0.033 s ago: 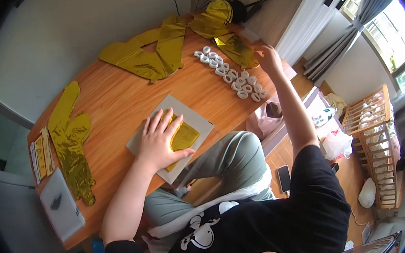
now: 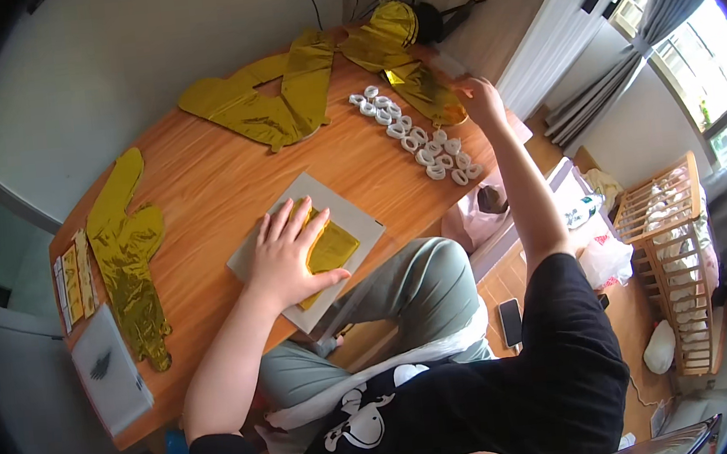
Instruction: Folding gold foil materials and inserting them into plastic sleeves with cardboard backings.
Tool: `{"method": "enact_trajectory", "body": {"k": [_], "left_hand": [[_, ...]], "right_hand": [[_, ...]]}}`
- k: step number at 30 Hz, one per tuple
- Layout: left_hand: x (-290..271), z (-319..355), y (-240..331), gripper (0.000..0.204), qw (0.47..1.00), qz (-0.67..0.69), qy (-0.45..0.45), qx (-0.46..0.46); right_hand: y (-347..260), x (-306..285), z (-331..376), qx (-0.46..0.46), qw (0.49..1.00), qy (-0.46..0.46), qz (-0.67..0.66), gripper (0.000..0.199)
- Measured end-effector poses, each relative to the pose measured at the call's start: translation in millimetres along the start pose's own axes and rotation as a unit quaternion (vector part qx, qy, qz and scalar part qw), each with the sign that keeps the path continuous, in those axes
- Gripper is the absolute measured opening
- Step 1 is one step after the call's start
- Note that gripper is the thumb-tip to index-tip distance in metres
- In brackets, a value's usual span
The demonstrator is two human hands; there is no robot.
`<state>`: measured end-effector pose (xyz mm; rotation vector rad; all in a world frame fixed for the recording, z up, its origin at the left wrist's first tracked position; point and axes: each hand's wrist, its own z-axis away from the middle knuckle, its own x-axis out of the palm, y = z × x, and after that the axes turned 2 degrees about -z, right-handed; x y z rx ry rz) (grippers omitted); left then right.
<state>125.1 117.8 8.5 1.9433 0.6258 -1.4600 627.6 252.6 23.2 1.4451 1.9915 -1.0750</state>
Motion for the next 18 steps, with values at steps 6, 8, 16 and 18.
{"method": "enact_trajectory", "body": {"k": [6, 8, 16, 18], "left_hand": [[1, 10, -5, 0.095, 0.999, -0.009, -0.014, -0.035], [1, 2, -3, 0.094, 1.0, -0.006, -0.01, -0.026], [3, 6, -5, 0.092, 1.0, -0.007, -0.003, -0.026], [4, 6, -5, 0.091, 1.0, -0.007, 0.0, -0.023]], "right_hand": [[-8, 48, -39, 0.118, 0.977, -0.041, 0.175, 0.029], [13, 48, -44, 0.158, 0.96, -0.022, 0.231, 0.029], [10, 68, -57, 0.106, 0.948, -0.053, 0.297, 0.03], [10, 67, -60, 0.089, 0.942, -0.061, 0.318, 0.03]]}}
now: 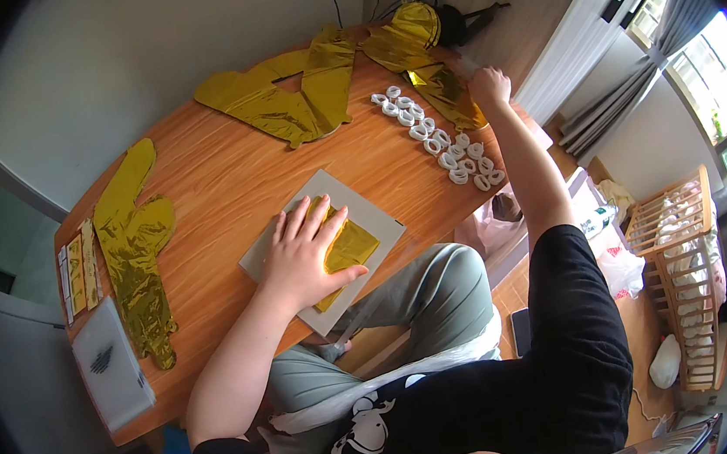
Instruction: Folding gold foil materials and inserting them into plastic sleeves with cardboard backings.
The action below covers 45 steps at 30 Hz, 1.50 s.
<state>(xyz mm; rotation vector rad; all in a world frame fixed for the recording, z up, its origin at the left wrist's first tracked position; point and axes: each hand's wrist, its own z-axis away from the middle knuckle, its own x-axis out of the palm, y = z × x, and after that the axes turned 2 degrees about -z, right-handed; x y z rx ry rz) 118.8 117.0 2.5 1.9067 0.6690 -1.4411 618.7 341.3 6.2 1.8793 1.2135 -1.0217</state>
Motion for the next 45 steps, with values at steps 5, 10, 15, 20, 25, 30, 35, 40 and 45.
{"method": "enact_trajectory", "body": {"k": [5, 10, 15, 20, 25, 30, 35, 40, 45], "left_hand": [[-1, 3, -2, 0.092, 1.0, -0.01, -0.008, -0.007], [-3, -2, 1, 0.093, 1.0, -0.01, -0.014, 0.001], [-3, 2, -1, 0.095, 0.999, -0.015, -0.027, -0.008], [-3, 0, 0, 0.096, 0.999, -0.018, -0.029, -0.005], [-4, -2, 2, 0.096, 0.999, -0.015, -0.028, -0.003], [-3, 0, 0, 0.095, 1.0, -0.018, -0.023, -0.004], [-5, 1, 0, 0.092, 1.0, -0.011, -0.015, -0.002], [-4, -3, 1, 0.092, 1.0, -0.008, -0.011, 0.006], [-3, 1, -2, 0.095, 0.999, -0.012, -0.029, -0.007]], "right_hand": [[-10, -9, -1, -0.023, 0.998, -0.052, -0.005, 0.028], [11, -18, -9, -0.001, 0.996, -0.082, -0.026, 0.031], [-4, -31, -6, 0.008, 0.993, -0.118, -0.027, 0.034], [0, -26, -7, 0.035, 0.995, -0.082, -0.043, 0.034], [8, -20, -12, 0.057, 0.994, -0.077, -0.046, 0.034], [0, -23, -4, 0.014, 0.998, -0.057, -0.008, 0.025], [0, -23, 0, -0.039, 0.998, -0.042, 0.029, 0.02], [13, -14, 0, -0.057, 0.997, -0.004, 0.058, 0.021], [4, -21, 1, -0.061, 0.997, -0.034, 0.037, 0.021]]}}
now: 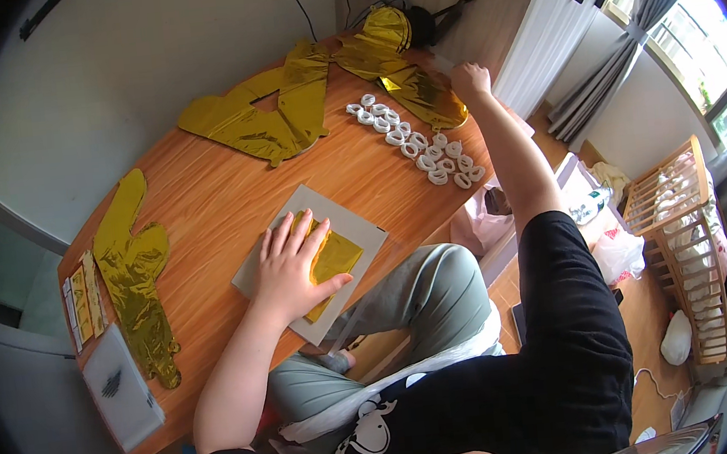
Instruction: Folding gold foil materials and inserting them into plastic sleeves with cardboard backings.
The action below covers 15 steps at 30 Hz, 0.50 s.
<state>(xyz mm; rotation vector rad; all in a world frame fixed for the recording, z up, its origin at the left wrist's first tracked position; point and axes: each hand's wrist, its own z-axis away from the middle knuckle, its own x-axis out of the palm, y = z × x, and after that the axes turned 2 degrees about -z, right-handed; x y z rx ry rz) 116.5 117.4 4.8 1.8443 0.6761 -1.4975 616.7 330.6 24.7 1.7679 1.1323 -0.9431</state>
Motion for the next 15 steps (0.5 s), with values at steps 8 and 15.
{"method": "enact_trajectory", "body": {"k": [8, 15], "left_hand": [[-1, 0, 1, 0.093, 1.0, 0.001, 0.005, 0.0], [4, -4, 2, 0.092, 1.0, 0.011, 0.012, 0.006]], "right_hand": [[4, -3, 0, 0.029, 0.999, -0.042, 0.001, 0.022], [25, -9, 4, 0.103, 0.994, -0.02, 0.018, 0.023]]}}
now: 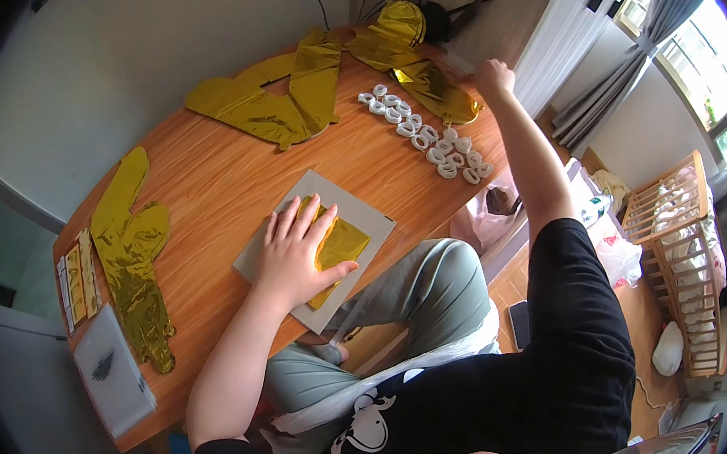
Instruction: Folding gold foil materials and inserting them into plastic sleeves with cardboard backings.
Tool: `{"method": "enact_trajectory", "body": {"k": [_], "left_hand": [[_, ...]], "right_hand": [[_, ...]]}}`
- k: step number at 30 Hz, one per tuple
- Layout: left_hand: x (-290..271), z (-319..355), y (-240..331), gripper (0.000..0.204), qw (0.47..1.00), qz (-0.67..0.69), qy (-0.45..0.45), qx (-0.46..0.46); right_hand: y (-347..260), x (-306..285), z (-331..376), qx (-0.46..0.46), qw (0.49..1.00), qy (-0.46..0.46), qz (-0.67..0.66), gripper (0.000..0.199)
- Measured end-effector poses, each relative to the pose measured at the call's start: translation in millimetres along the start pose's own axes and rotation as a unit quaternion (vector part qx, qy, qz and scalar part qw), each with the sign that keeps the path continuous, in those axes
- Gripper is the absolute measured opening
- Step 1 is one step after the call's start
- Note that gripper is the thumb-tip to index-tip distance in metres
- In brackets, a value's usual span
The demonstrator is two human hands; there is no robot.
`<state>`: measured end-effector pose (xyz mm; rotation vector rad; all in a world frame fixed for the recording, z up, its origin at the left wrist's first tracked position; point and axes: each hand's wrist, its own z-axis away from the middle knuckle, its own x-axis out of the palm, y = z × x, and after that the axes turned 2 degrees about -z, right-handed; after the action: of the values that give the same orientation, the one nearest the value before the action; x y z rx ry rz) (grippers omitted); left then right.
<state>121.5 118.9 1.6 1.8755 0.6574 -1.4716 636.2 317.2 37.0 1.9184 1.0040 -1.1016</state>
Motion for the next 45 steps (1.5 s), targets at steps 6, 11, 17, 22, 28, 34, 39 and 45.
{"method": "enact_trajectory", "body": {"k": [6, 11, 17, 22, 28, 34, 39, 45], "left_hand": [[4, 6, -6, 0.085, 1.0, 0.01, 0.018, -0.014], [7, 6, -6, 0.074, 0.999, 0.008, 0.046, -0.002], [14, 6, -7, 0.072, 0.998, 0.007, 0.054, 0.003], [14, 6, -3, 0.074, 0.998, -0.007, 0.057, -0.004], [15, 9, 8, 0.078, 0.998, -0.028, 0.058, -0.019], [15, 10, 11, 0.083, 0.998, -0.031, 0.058, -0.022], [16, 9, 12, 0.087, 0.997, -0.002, 0.072, -0.026], [12, 11, 6, 0.1, 0.999, -0.018, 0.036, -0.014]], "right_hand": [[-22, -71, 78, -0.189, 0.933, 0.04, -0.303, 0.023], [-46, -155, 239, -0.361, 0.822, -0.12, -0.424, 0.009], [-61, -186, 303, -0.396, 0.819, -0.25, -0.331, 0.009], [-69, -177, 308, -0.366, 0.86, -0.215, -0.284, 0.008], [-91, -186, 312, -0.338, 0.895, -0.166, -0.238, 0.008], [-121, -191, 327, -0.303, 0.922, -0.012, -0.241, 0.01], [-132, -163, 334, -0.309, 0.907, 0.051, -0.28, 0.012], [-132, -138, 343, -0.264, 0.887, 0.127, -0.356, 0.021]]}}
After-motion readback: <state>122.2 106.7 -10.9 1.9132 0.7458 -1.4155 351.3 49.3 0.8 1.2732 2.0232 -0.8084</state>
